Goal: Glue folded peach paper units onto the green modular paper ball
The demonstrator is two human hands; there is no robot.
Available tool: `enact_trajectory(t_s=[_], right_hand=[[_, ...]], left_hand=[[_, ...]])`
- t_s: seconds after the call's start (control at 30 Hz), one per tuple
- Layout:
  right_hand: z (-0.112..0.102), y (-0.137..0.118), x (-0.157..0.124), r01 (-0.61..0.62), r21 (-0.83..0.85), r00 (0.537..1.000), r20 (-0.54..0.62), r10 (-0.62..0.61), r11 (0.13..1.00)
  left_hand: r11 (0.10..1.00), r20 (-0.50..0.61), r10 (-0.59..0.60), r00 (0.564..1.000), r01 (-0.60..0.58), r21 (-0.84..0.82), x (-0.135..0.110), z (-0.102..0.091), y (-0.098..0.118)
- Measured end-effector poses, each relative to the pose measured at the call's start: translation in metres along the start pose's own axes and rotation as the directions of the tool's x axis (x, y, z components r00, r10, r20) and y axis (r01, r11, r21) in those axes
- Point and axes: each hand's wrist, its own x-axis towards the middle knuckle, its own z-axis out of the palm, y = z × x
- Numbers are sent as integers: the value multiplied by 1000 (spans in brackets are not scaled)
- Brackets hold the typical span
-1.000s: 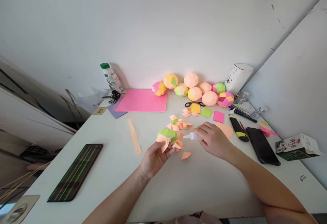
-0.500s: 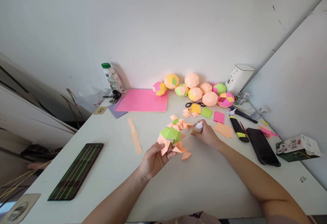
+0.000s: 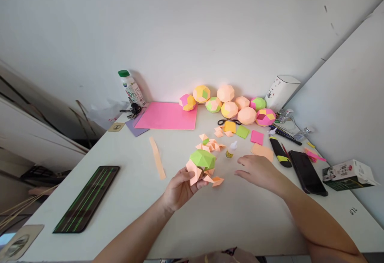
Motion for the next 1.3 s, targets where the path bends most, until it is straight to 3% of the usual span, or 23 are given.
enact_trajectory(t_s=[0.07, 0.2, 0.47, 0.63, 0.7, 0.77, 0.87, 0.97, 1.07, 1.13, 1.3], right_hand=[[-2, -15, -5, 143, 138, 986, -107, -129, 980], [0, -35, -7, 446, 281, 888, -258, -381, 850], [14, -46, -3, 575, 173, 778, -420, -468, 800], [16, -47, 0, 641, 256, 724, -515, -459, 724], [16, -45, 1, 650, 386, 735, -537, -413, 655], [15, -43, 3, 597, 567, 796, -506, -332, 568], [16, -39, 6, 404, 825, 915, -356, -193, 396], [17, -36, 11, 206, 955, 976, -186, -111, 213], [18, -35, 14, 74, 996, 990, -69, -124, 40], [18, -36, 15, 43, 998, 986, -51, -161, -50], [21, -34, 14, 37, 991, 983, -60, -175, -127]], left_hand=[[1000, 9, -6, 1000, 6, 6, 0, 0, -2], [1000, 28, -18, 999, 18, 11, 0, -1, -5], [997, 72, -58, 996, 55, 47, -2, 1, -8], [997, 39, -60, 997, 58, 58, -4, 3, -8], [996, 68, -42, 997, 36, 85, -4, 2, -7], [993, 91, -22, 996, 12, 114, -4, 1, -7], [995, 113, -2, 994, -9, 98, -3, 0, -6], [997, 130, 6, 991, -15, 69, -2, 0, -6], [996, 149, -7, 989, -6, 88, -2, 1, -6], [994, 157, -26, 987, 9, 106, -3, 1, -6], [990, 179, -54, 982, 29, 140, -2, 0, -9]])
